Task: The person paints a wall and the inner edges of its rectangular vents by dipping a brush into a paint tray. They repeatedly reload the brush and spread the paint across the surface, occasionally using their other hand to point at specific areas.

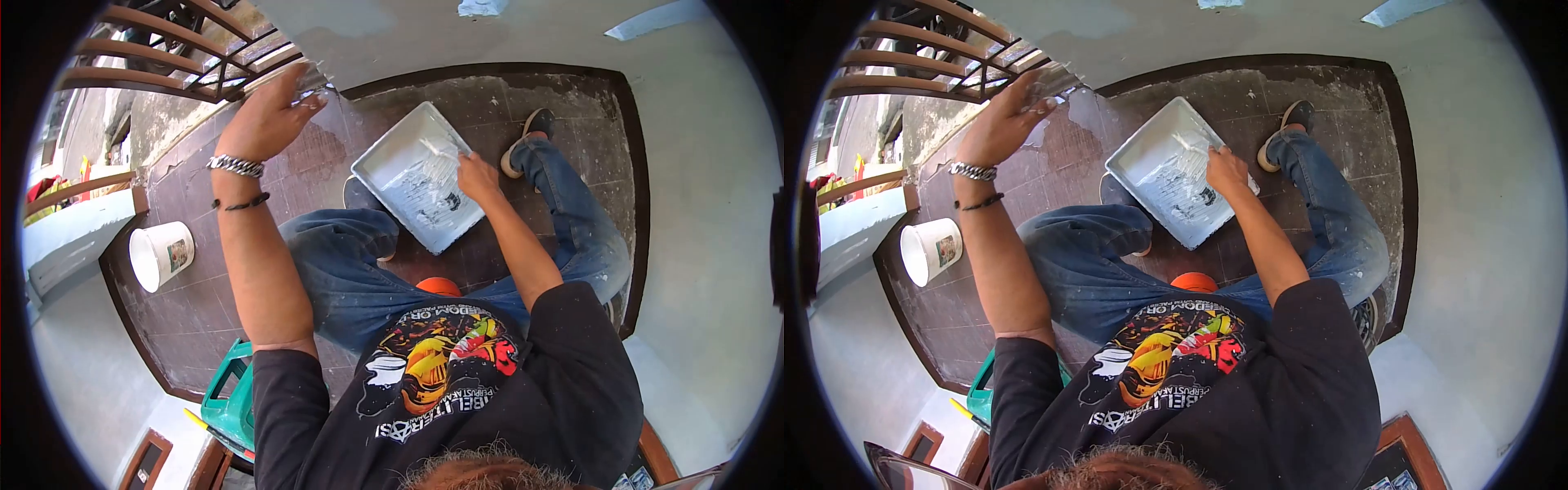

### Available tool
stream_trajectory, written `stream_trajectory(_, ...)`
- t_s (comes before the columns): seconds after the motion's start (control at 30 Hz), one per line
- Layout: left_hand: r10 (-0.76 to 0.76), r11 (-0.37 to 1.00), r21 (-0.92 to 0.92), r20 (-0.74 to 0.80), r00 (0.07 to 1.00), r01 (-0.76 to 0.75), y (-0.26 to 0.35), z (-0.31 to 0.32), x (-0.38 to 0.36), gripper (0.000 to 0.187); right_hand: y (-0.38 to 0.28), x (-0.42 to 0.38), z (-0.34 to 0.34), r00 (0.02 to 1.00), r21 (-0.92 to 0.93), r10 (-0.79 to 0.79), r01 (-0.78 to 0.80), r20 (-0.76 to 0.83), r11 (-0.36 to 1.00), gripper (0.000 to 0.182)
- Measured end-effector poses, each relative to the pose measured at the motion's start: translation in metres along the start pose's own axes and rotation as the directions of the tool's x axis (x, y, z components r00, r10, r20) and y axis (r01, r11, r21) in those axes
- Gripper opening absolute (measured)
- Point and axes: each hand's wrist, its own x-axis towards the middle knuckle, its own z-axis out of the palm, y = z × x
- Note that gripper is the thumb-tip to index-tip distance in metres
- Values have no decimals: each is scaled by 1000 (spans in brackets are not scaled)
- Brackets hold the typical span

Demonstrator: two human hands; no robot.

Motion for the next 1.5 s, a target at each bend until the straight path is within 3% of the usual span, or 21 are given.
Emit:
stream_trajectory(0.13, -17, 998, 64, 28, 999, 15, 8, 0, 2, 55, -9, -3, 38, 997, -87, 73, -72, 11, 994, 46)
stream_trajectory(0.33, -29, 998, 62, 14, 999, 28, 9, 1, -1, 55, -27, -40, 46, 973, -100, 34, -11, 226, 995, 48)
stream_trajectory(0.5, -77, 995, 64, 22, 997, 75, 5, 2, -6, 54, -9, -26, 32, 987, 110, 155, -160, 50, 981, 32)
stream_trajectory(0.6, 103, 990, 107, -72, 992, -95, -7, 4, -9, 54, -10, -19, 31, 957, 57, 221, -236, 187, 970, 32)
stream_trajectory(0.67, 108, 992, 69, -54, 993, -105, -7, 1, -9, 56, -12, -20, 55, 975, 11, 149, -153, 166, 988, 32)
stream_trajectory(0.7, 81, 996, 54, -49, 996, -78, -6, 0, -10, 56, -16, -27, 58, 984, 70, 108, -118, 138, 991, 29)
stream_trajectory(0.73, 46, 998, 39, -41, 998, -45, -6, -1, -11, 55, -23, -34, 49, 971, 72, 72, -91, 228, 993, 29)
stream_trajectory(0.83, 32, 999, 40, -18, 999, -32, -3, -6, -15, 55, 8, -28, 92, 997, 329, 18, -41, 75, 943, 29)
stream_trajectory(0.87, 16, 999, 44, -18, 1000, -15, 1, -8, -17, 55, 15, -30, 87, 1000, 411, 7, -14, 19, 911, 29)
stream_trajectory(0.9, -3, 999, 47, -17, 1000, 4, 5, -9, -19, 55, 26, -32, 81, 943, 694, 94, -300, 319, 654, 27)
stream_trajectory(1.03, -79, 996, 50, 29, 996, 77, 14, -12, -19, 56, 54, -54, 54, 888, 874, 56, -458, 456, 162, 17)
stream_trajectory(1.17, -33, 998, 62, -3, 999, 33, 17, -11, -18, 54, 73, -65, 33, 923, 923, 17, -384, 384, 38, 19)
stream_trajectory(1.3, -32, 997, 63, 1, 999, 32, 28, -12, -20, 53, 66, -63, -17, 981, 983, 122, -138, 154, -124, 22)
stream_trajectory(1.37, -23, 998, 66, 11, 1000, 22, 19, -7, -18, 53, 64, -48, -71, 984, 993, 137, -118, 118, -5, 21)
stream_trajectory(1.4, -19, 998, 66, 16, 1000, 18, 16, -5, -17, 53, 73, -29, -85, 996, 999, 81, 32, -35, 35, 23)
stream_trajectory(1.5, -32, 995, 95, 46, 998, 27, 14, -4, -16, 53, 66, 12, -171, 976, 978, 195, 59, -99, 201, 26)
